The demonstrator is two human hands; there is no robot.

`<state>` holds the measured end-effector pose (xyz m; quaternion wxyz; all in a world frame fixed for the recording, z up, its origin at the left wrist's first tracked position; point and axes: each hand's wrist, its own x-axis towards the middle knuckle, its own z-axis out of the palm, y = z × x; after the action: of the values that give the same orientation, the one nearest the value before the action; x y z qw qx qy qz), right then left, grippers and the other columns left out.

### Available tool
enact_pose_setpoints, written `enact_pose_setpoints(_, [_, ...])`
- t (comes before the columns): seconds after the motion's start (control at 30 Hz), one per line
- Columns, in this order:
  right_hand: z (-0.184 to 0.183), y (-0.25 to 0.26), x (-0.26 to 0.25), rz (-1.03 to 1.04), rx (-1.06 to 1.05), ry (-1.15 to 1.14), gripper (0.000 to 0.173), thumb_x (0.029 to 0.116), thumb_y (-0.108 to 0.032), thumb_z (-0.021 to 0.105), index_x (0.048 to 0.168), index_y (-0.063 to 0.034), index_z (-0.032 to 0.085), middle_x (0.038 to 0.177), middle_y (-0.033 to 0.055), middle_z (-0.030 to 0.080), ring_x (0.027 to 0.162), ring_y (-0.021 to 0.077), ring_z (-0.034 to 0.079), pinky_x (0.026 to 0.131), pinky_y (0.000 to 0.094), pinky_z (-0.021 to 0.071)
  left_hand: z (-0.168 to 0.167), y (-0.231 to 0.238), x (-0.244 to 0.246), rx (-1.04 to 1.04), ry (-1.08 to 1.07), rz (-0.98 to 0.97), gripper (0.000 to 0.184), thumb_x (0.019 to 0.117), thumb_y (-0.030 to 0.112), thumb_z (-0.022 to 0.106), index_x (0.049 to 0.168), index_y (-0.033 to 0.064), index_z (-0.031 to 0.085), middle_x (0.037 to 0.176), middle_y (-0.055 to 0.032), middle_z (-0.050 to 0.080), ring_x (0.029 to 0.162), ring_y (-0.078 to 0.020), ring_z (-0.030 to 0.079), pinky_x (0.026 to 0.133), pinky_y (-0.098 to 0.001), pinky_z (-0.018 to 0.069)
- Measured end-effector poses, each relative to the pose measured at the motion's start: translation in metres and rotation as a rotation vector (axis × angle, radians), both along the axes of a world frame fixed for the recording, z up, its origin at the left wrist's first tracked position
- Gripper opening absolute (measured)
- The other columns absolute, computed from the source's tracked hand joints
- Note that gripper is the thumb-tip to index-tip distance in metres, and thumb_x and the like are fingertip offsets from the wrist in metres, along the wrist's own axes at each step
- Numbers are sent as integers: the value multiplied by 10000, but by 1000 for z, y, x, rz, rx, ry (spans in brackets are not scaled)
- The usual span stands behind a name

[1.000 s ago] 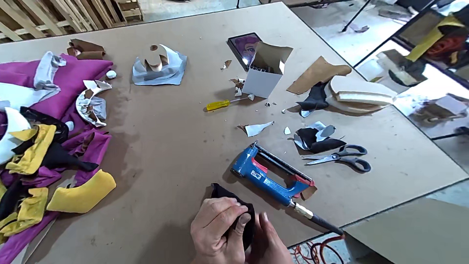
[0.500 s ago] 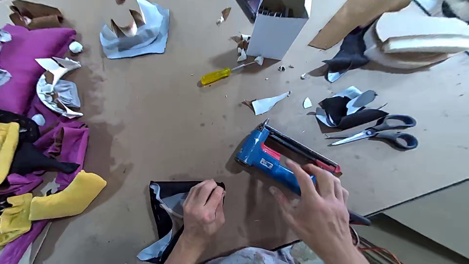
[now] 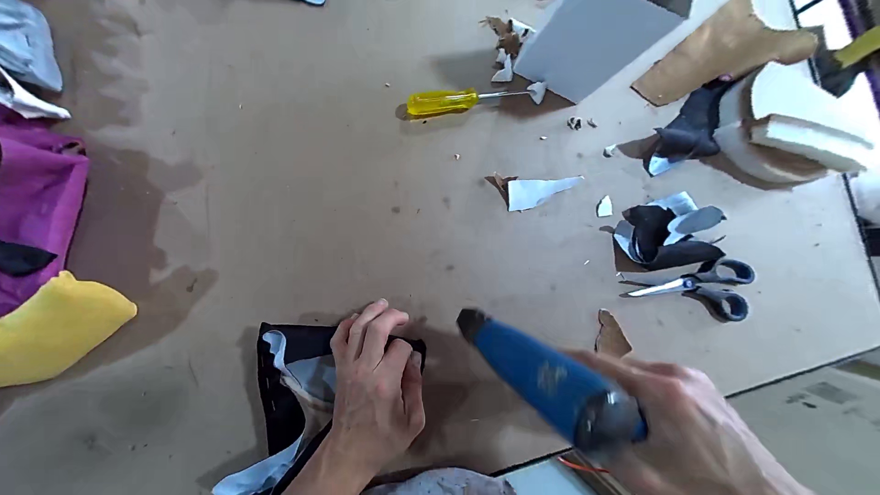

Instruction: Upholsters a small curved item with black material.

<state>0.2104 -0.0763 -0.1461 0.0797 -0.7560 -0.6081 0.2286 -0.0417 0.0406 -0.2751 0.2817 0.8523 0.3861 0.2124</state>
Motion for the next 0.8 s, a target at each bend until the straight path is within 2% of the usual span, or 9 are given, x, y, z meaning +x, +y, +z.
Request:
enact_pose_setpoints(0.03, [8, 5, -4, 53, -63, 71, 410, 836, -451, 678, 1112, -159, 763, 814, 55, 754, 677, 208, 718, 538, 471, 549, 0, 1, 1, -18, -3, 7, 297, 992, 296, 503, 802, 179, 699, 1281, -27, 672, 1399, -255, 482, 1149, -557, 339])
enact_pose_setpoints(0.1, [14, 14, -12, 139, -143, 114, 430, 819, -415, 712, 1149, -143, 752, 874, 83, 768, 730, 241, 737, 571, 488, 564, 0, 2, 1, -38, 5, 15, 277, 982, 296, 508, 785, 202, 680, 1291, -3, 665, 1412, -244, 464, 1150, -554, 326])
enact_pose_setpoints(0.27, [7, 23, -15, 213, -189, 97, 406, 841, -432, 690, 1135, -158, 749, 800, 72, 745, 655, 233, 709, 508, 463, 524, 2, 5, 3, -61, 33, 20, 250, 950, 290, 522, 770, 211, 675, 1295, 3, 665, 1412, -239, 460, 1125, -543, 337])
enact_pose_setpoints(0.8, [1, 30, -18, 212, -261, 139, 417, 850, -426, 686, 1159, -151, 746, 825, 78, 753, 687, 246, 722, 530, 478, 535, 2, 6, 3, -89, 35, 15, 270, 964, 294, 511, 755, 214, 661, 1305, 9, 660, 1423, -233, 444, 1119, -535, 333])
